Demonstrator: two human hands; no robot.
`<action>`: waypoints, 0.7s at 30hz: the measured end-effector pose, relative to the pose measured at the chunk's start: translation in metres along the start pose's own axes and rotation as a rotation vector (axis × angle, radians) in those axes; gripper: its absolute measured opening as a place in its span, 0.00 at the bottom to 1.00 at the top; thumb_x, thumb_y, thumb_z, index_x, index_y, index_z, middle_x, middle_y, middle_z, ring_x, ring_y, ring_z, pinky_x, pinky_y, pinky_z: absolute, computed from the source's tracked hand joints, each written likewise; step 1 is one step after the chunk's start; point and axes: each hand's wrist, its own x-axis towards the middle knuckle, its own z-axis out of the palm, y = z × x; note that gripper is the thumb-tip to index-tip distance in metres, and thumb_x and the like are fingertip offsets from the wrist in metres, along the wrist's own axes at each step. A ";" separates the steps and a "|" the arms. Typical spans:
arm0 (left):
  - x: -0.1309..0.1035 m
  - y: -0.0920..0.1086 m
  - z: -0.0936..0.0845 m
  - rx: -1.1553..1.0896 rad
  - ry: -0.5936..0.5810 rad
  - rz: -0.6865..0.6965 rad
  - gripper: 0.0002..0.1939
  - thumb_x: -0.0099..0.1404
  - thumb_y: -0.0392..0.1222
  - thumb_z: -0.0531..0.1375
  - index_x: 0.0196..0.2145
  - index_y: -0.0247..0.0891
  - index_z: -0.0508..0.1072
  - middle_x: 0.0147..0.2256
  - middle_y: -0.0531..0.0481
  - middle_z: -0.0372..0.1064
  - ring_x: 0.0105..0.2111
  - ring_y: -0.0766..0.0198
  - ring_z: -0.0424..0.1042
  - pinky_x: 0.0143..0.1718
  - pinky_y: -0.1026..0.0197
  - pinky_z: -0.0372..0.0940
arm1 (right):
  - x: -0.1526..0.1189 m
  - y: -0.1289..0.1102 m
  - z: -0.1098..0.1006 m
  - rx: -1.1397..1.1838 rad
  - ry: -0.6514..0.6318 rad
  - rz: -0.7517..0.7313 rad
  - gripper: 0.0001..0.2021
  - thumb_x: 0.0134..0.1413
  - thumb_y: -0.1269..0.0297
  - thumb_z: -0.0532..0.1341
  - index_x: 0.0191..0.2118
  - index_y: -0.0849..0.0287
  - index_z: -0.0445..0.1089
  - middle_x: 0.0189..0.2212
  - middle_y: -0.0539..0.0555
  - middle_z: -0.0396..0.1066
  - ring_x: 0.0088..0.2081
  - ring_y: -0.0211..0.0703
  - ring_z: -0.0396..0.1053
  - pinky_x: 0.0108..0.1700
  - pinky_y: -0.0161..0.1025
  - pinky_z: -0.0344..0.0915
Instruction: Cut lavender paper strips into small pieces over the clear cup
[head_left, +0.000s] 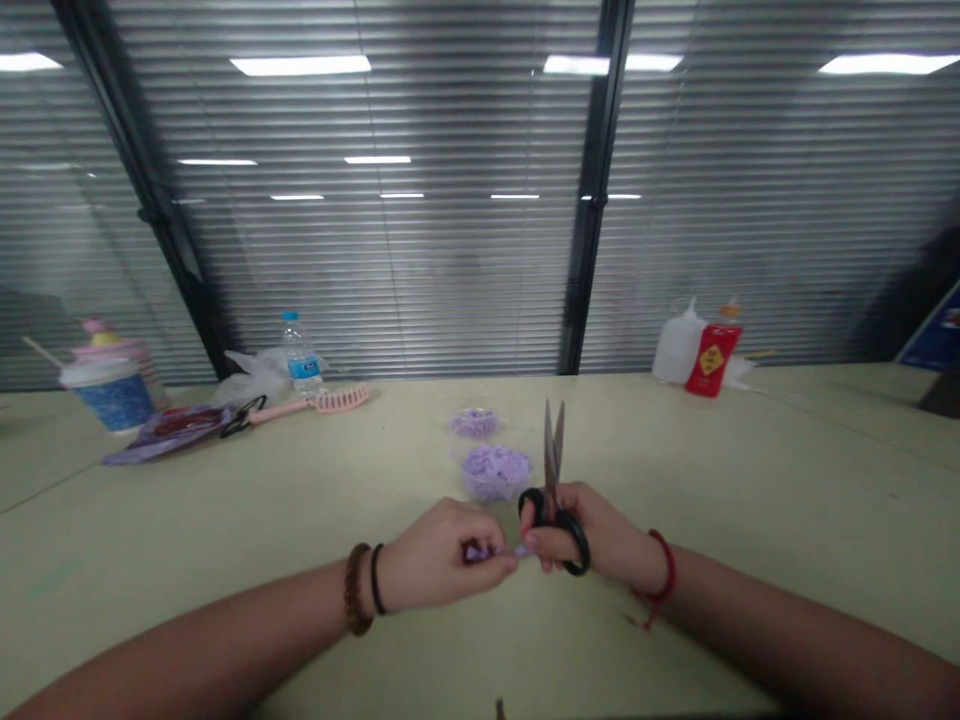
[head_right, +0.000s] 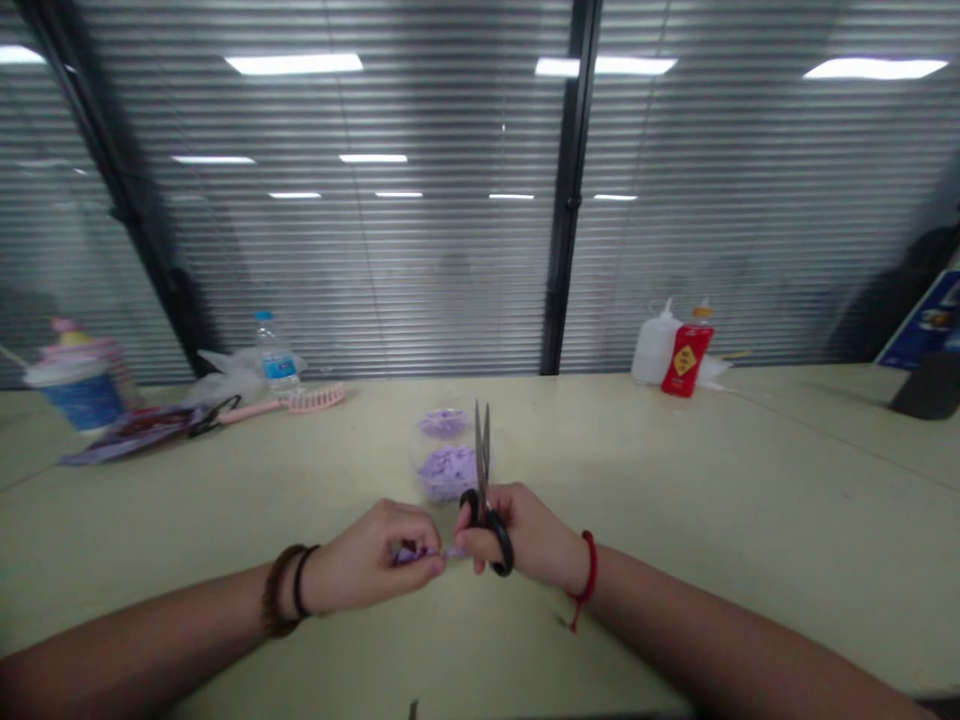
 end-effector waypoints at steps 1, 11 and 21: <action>0.000 -0.002 -0.004 0.006 -0.015 0.020 0.11 0.60 0.41 0.54 0.23 0.34 0.68 0.18 0.55 0.59 0.19 0.73 0.57 0.23 0.69 0.53 | 0.001 0.000 -0.002 0.002 0.018 0.007 0.13 0.41 0.58 0.64 0.26 0.65 0.67 0.14 0.48 0.64 0.17 0.31 0.59 0.19 0.28 0.54; 0.000 -0.017 -0.036 -0.153 -0.371 -0.035 0.13 0.62 0.46 0.53 0.27 0.35 0.71 0.20 0.53 0.62 0.20 0.71 0.60 0.23 0.69 0.56 | 0.006 -0.006 -0.020 0.003 0.064 0.043 0.13 0.37 0.60 0.66 0.23 0.65 0.66 0.13 0.48 0.64 0.15 0.31 0.60 0.17 0.28 0.53; -0.003 -0.043 -0.062 -0.713 -0.701 -0.520 0.12 0.51 0.49 0.63 0.24 0.37 0.71 0.18 0.54 0.67 0.14 0.72 0.62 0.14 0.71 0.58 | 0.013 0.014 -0.031 0.180 0.093 -0.206 0.08 0.42 0.64 0.64 0.29 0.63 0.68 0.21 0.49 0.67 0.24 0.35 0.64 0.27 0.33 0.59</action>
